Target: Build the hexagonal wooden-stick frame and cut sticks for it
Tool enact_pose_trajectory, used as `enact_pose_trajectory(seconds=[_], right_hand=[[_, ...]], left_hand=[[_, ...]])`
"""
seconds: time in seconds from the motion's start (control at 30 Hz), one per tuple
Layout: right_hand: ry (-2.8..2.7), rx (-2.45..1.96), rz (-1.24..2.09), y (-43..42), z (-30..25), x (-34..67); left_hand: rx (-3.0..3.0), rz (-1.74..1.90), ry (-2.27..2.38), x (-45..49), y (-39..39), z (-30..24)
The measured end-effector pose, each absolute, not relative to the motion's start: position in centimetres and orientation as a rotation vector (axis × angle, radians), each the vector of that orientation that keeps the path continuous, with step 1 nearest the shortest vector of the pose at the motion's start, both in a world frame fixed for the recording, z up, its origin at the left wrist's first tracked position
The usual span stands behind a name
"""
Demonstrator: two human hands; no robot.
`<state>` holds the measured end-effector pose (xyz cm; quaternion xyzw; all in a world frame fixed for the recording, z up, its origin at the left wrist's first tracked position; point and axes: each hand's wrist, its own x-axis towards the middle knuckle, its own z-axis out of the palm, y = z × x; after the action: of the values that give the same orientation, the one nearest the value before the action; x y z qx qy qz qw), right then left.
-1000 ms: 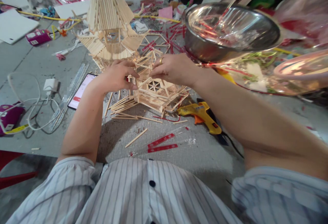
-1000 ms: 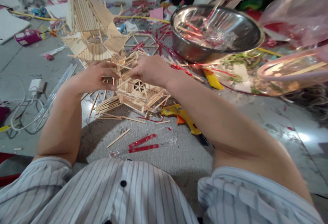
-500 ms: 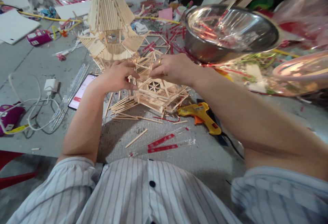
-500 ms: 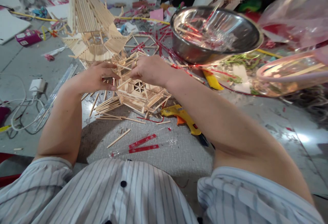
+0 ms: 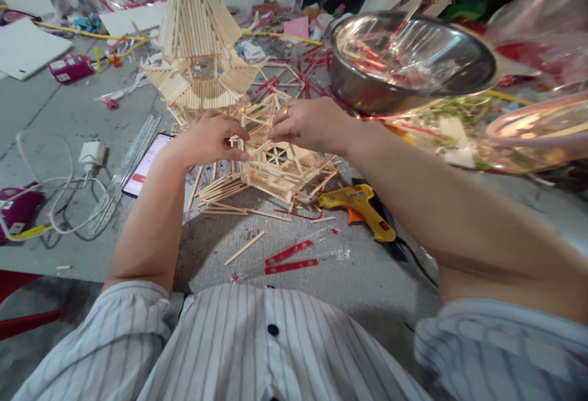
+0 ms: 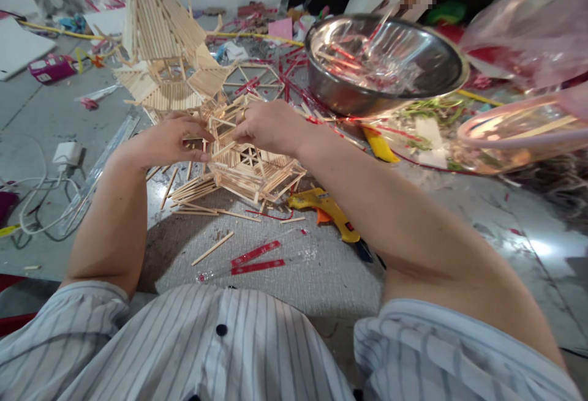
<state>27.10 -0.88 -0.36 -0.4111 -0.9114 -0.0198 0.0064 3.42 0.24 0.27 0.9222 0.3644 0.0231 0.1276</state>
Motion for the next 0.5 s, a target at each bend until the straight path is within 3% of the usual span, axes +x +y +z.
enact_pose_trajectory(seconds=[0.5], right_hand=[[-2.823, -1.24, -0.133, -0.58, -0.85, 27.28]], left_hand=[[2.702, 0.063, 1.051, 3.44, 0.22, 0.19]])
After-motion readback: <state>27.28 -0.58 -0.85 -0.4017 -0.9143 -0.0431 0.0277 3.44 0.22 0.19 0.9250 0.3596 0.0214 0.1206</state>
